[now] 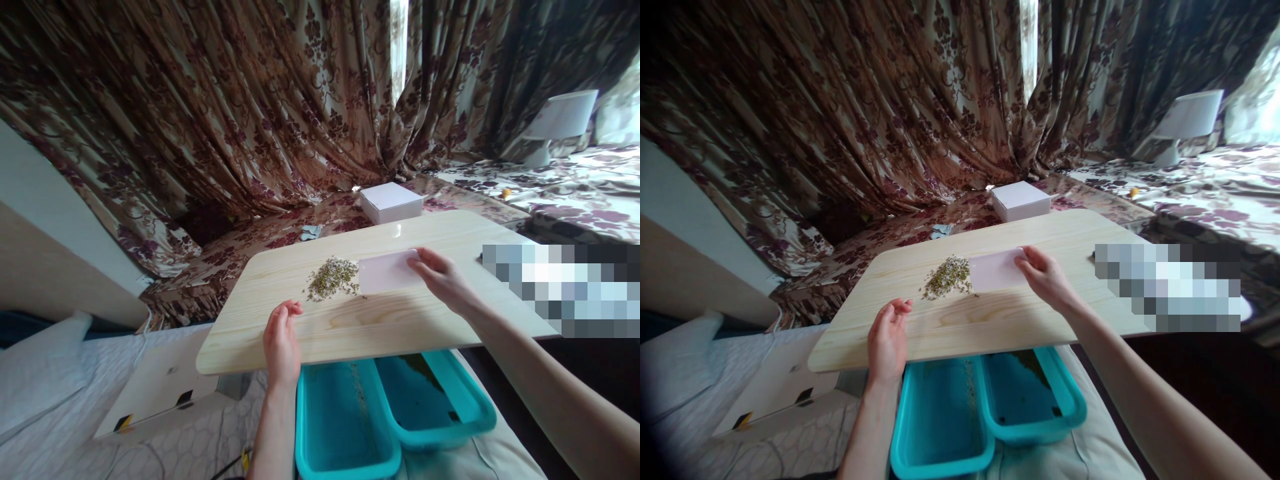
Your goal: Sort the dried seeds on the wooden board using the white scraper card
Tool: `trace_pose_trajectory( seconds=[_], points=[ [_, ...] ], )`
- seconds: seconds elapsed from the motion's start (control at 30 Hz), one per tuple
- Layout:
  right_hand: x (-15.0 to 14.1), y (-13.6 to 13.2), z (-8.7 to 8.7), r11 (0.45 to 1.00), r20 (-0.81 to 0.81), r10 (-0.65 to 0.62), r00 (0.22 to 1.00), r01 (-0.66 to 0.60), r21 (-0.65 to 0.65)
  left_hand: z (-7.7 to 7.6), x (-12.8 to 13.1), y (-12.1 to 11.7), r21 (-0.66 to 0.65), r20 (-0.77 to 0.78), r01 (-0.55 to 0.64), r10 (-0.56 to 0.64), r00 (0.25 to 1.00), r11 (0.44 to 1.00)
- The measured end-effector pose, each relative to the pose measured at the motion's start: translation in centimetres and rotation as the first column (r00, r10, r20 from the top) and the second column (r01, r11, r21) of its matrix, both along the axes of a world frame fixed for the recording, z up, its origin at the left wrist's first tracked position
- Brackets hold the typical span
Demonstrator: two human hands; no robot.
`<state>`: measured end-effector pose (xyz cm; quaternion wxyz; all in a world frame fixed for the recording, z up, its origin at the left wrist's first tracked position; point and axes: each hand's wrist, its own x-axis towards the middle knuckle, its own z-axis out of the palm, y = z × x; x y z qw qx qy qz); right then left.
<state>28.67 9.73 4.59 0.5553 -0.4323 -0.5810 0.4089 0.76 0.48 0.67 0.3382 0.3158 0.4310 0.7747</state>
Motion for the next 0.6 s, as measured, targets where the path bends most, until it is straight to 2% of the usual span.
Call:
trace_pose_trajectory(
  seconds=[0.23, 0.6],
  points=[
    [0.16, -0.79, 0.80, 1.000, 0.008, -0.011, 1.000, 0.011, -0.020, 0.03, -0.02, -0.10, 0.009, 0.013, 0.013, -0.013, 1.000, 1.000],
    [-0.10, -0.43, 0.34, 0.999, 0.003, -0.034, 0.999, 0.034, -0.010, -0.02, -0.04, -0.05, 0.017, 0.019, 0.017, -0.018, 1.000, 1.000]
  ],
)
